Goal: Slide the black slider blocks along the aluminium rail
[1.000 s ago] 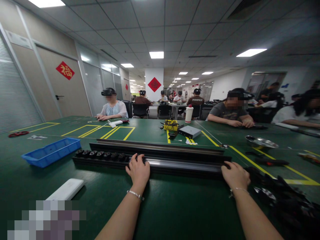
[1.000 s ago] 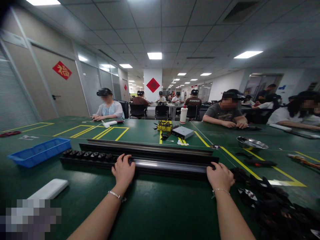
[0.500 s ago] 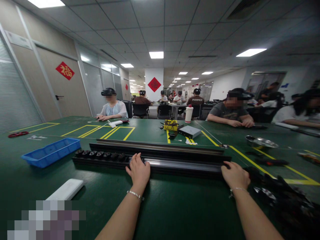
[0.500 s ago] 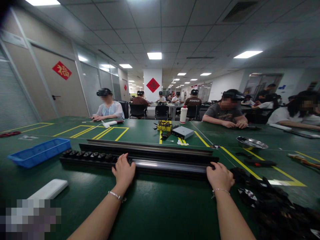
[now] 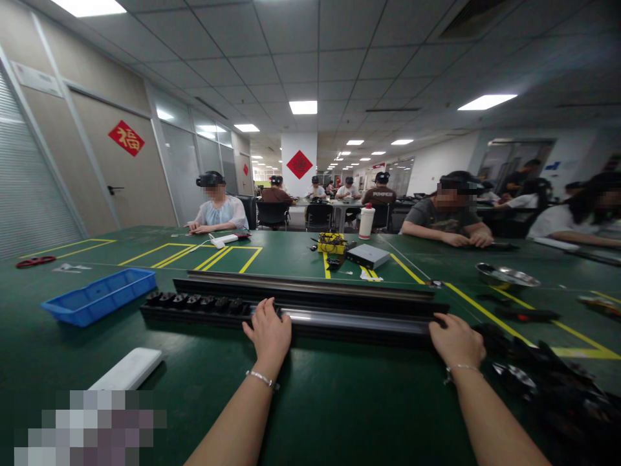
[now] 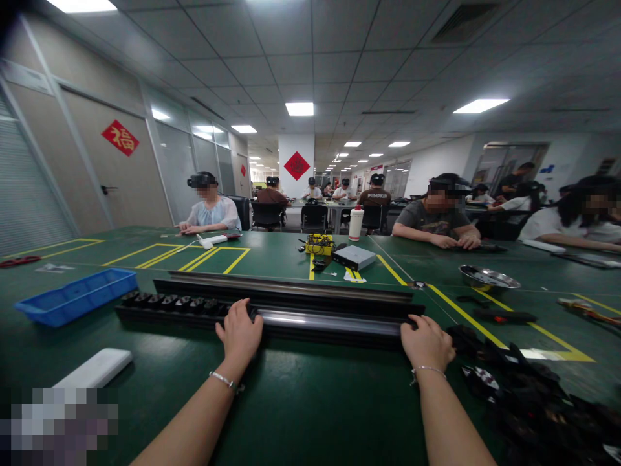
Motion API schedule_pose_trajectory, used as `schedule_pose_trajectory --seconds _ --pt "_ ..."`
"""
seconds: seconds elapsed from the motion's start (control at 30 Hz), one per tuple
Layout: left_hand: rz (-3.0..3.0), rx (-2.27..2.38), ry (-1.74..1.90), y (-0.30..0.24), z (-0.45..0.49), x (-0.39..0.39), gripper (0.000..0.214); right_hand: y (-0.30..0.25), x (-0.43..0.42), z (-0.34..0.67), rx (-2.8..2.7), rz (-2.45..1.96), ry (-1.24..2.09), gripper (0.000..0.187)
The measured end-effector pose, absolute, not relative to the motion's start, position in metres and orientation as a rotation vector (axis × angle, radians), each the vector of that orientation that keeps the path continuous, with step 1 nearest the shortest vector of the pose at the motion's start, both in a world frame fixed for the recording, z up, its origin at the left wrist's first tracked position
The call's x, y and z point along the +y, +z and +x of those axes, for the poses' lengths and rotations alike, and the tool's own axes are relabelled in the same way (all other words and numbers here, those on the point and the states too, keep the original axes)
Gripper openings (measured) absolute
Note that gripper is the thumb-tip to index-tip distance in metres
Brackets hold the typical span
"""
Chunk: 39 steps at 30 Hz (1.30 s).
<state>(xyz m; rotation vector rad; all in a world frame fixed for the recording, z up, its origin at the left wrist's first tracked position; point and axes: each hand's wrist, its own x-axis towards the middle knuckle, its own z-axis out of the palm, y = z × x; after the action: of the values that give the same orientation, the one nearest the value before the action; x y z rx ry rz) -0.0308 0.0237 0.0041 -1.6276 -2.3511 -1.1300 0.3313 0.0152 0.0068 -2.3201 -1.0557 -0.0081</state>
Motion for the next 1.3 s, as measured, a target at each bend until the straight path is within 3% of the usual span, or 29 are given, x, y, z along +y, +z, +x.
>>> schedule_pose_trajectory --seconds 1.3 --pt "-1.809 -2.171 -1.14 0.0044 -0.0351 0.0252 0.038 0.0014 0.017 0.3354 -1.108 -2.28 -0.057 0.045"
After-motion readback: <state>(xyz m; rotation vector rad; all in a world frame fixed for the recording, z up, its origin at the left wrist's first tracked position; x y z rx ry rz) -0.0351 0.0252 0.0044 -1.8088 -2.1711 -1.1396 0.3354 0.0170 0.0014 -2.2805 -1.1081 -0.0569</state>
